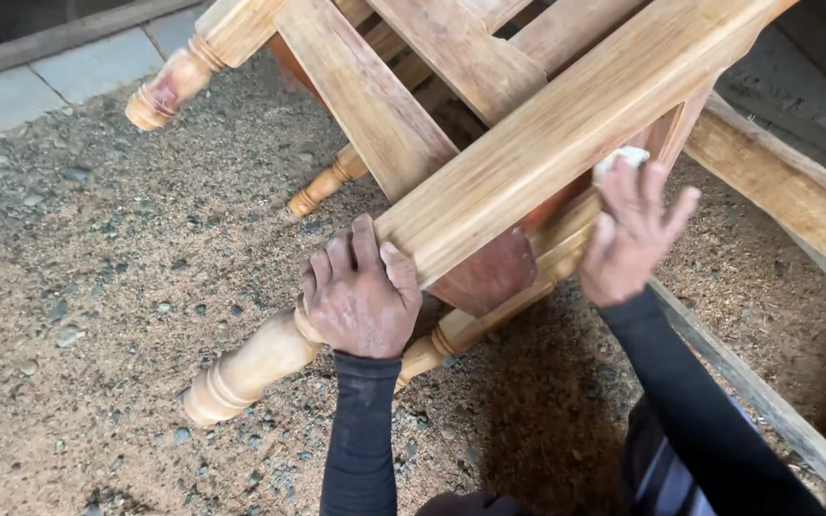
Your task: The person sands the wooden frame of a chair using a sanding block. They work on the back slats, the top rail, and the legs, moving around the chair to reach different sections. The person uses a cloth to wipe away dust from the sanded surfaces.
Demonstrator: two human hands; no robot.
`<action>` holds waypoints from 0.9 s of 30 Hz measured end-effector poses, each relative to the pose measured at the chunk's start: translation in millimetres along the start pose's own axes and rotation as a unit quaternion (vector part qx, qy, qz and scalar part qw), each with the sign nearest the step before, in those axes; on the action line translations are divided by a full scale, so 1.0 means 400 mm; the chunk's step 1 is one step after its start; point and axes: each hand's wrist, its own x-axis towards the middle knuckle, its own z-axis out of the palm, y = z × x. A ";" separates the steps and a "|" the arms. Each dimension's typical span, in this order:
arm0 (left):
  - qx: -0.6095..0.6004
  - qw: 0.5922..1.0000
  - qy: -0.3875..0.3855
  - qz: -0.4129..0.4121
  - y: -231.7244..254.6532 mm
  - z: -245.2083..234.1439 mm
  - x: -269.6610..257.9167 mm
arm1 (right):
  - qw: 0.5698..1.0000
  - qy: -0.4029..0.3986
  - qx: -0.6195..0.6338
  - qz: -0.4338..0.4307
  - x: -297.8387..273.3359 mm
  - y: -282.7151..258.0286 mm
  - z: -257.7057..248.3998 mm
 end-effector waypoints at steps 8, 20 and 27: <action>0.040 0.999 -0.015 -0.026 0.019 0.005 0.002 | 0.983 -0.094 -0.155 -0.034 0.017 0.012 0.073; 0.040 0.999 0.013 -0.026 0.029 0.006 0.014 | 0.973 -0.201 0.095 0.066 -0.067 -0.014 0.130; 0.024 0.999 0.023 -0.022 0.026 0.005 0.024 | 0.831 -0.042 0.426 0.354 -0.079 -0.114 0.166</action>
